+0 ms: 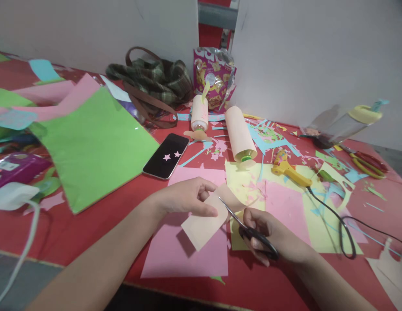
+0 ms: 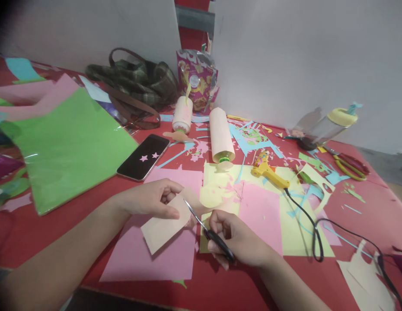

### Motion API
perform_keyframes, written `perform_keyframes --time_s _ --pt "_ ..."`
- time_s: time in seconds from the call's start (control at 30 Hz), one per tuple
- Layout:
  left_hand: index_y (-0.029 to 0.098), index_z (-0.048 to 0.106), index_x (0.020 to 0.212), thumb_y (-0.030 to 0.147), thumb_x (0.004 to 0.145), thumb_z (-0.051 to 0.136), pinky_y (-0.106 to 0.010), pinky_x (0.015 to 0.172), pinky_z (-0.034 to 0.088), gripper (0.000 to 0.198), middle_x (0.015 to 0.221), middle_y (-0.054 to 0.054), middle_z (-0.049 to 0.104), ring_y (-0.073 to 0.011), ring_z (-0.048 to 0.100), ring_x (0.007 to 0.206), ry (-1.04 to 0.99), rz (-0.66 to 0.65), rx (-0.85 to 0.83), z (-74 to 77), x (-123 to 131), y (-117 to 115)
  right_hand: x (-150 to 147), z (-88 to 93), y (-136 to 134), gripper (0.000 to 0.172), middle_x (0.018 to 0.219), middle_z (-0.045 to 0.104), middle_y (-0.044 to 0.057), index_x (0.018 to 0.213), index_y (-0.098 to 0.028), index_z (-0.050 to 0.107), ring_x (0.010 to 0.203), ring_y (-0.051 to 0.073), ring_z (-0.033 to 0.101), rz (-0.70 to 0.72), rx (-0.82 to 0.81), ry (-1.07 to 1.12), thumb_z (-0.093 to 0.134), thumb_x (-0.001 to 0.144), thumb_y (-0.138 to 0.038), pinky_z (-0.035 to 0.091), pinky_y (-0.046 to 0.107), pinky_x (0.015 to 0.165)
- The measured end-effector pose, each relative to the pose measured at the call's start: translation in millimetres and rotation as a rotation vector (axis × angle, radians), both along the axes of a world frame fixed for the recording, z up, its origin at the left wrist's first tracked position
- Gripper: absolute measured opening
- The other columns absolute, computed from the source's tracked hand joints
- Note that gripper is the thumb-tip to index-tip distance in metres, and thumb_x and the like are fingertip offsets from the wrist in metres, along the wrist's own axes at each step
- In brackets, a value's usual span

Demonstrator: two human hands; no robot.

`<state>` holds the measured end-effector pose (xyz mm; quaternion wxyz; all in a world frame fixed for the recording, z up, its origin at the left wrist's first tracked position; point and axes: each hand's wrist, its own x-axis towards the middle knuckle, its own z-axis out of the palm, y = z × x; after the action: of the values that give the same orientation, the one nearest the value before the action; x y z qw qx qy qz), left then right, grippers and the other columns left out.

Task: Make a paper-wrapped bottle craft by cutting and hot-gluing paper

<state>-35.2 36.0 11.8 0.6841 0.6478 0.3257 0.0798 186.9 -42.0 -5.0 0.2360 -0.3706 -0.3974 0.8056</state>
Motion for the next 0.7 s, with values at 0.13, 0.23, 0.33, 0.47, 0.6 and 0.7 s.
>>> perform_keyframes --time_s 0.13,0.23,0.33,0.47,0.6,0.7 --pt "0.012 0.058 0.087 0.034 0.061 0.063 -0.016 0.036 0.018 0.035 0.047 0.009 0.033 -0.003 0.023 0.039 -0.007 0.0 0.029 -2.2 0.1 -0.6 -0.4 -0.6 -0.2 0.04 0.056 0.047 -0.008 0.069 -0.02 0.032 0.033 0.002 0.041 -0.004 0.025 0.019 0.068 0.062 -0.035 0.023 0.013 0.031" --pt "0.014 0.059 0.087 0.034 0.061 0.063 -0.016 0.035 0.015 0.033 0.046 0.01 0.023 -0.0035 0.018 0.04 -0.006 -0.003 0.028 -3.4 1.8 -2.3 -1.4 -0.2 -0.3 0.038 0.057 0.047 -0.007 0.071 -0.02 0.033 0.035 0.002 0.04 0.003 0.04 0.017 0.066 0.064 -0.038 0.023 0.014 0.032" --pt "0.015 0.059 0.092 0.032 0.063 0.062 -0.016 0.036 0.017 0.034 0.047 0.009 0.024 -0.0042 0.021 0.04 -0.003 -0.035 0.01 -3.9 3.7 -3.7 -2.1 -0.2 -0.1 0.037 0.055 0.045 -0.008 0.071 -0.02 0.033 0.034 0.002 0.04 0.021 0.051 0.017 0.065 0.065 -0.038 0.023 0.014 0.032" --pt "0.018 0.058 0.099 0.033 0.063 0.062 -0.016 0.037 0.017 0.039 0.047 0.009 0.024 -0.0045 0.023 0.04 0.008 -0.066 0.036 -5.0 5.0 -3.8 -2.5 -1.0 0.5 0.036 0.055 0.044 -0.008 0.07 -0.019 0.034 0.034 0.002 0.041 0.031 0.056 0.022 0.065 0.066 -0.037 0.024 0.014 0.033" --pt "0.02 0.057 0.103 0.035 0.063 0.062 -0.017 0.036 0.014 0.044 0.046 0.009 0.021 -0.0045 0.02 0.04 0.006 -0.097 0.058 -7.1 6.3 -3.2 -3.4 0.0 1.0 0.036 0.055 0.045 -0.008 0.069 -0.019 0.035 0.034 0.002 0.041 0.02 0.054 0.008 0.066 0.065 -0.036 0.024 0.014 0.032" --pt "0.02 0.058 0.103 0.034 0.065 0.061 -0.018 0.036 0.013 0.041 0.044 0.01 0.02 -0.0043 0.018 0.038 -0.009 -0.122 0.067 -8.1 7.0 -2.7 -3.8 1.0 1.4 0.036 0.053 0.044 -0.009 0.068 -0.019 0.034 0.033 0.002 0.042 0.015 0.05 0.005 0.066 0.065 -0.036 0.023 0.013 0.031"
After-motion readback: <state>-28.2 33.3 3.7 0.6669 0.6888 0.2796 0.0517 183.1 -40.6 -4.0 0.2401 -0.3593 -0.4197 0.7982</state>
